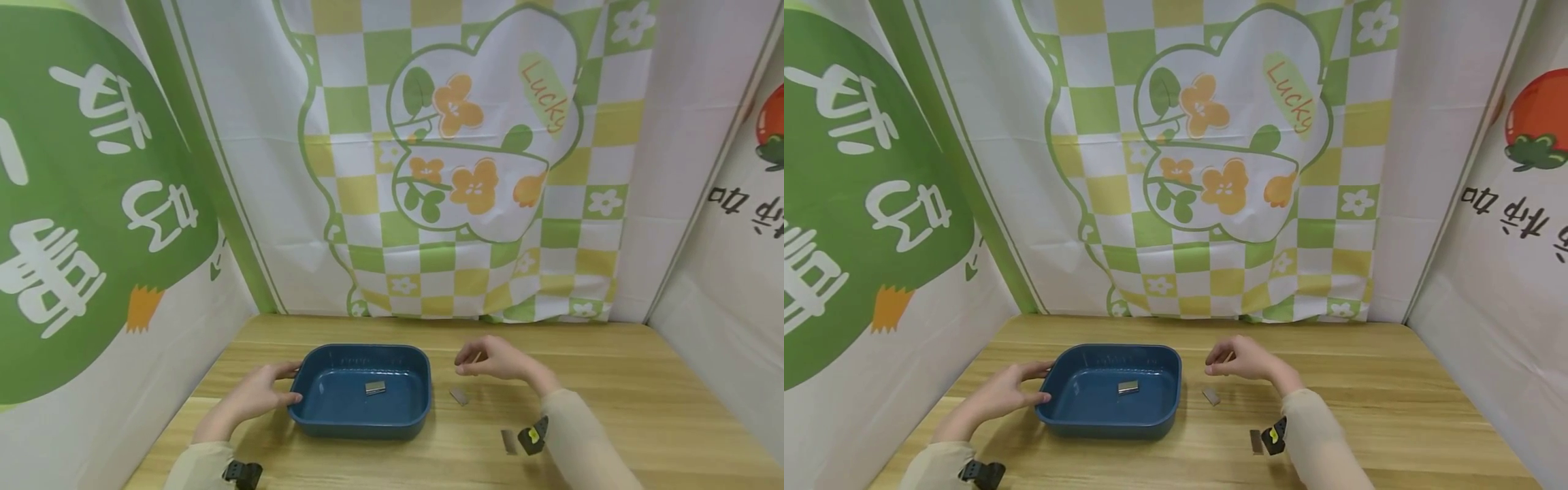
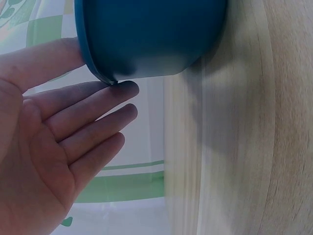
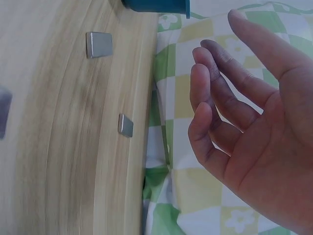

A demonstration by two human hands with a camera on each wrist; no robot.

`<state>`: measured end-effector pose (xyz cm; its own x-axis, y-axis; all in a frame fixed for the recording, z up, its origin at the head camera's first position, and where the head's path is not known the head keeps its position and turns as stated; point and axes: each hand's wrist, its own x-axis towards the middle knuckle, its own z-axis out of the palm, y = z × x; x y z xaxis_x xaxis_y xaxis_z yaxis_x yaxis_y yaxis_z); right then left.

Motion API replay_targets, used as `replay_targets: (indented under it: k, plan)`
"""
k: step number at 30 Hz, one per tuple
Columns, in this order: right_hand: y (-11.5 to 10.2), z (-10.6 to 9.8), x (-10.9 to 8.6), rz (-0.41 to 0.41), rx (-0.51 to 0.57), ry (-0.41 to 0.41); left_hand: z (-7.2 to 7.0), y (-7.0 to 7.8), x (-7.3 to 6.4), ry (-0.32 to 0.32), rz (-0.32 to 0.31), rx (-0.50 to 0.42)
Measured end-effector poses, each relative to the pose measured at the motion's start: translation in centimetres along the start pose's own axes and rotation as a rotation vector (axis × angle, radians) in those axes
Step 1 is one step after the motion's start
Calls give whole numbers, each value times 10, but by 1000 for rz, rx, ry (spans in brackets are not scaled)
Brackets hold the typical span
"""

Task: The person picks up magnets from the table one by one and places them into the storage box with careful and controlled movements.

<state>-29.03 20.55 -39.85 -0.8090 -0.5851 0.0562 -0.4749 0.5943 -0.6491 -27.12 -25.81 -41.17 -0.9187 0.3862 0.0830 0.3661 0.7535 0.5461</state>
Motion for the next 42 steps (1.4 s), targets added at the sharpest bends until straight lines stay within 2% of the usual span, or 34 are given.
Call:
replay_targets:
  k: [6,20,26,35,42]
  plan:
    - [2,-3,-10,10,3,16,-1,2,-1,7,19,0]
    - [19,-1,-32,9,35,12,1,0,0,13,-6,3]
    - [26,0,-40,20,43,23,1,0,-1,15,8,4]
    - [36,6,-53,27,111,7,2,-2,-1,16,12,2]
    - [45,9,-60,33,106,-2,2,-2,1,13,7,4]
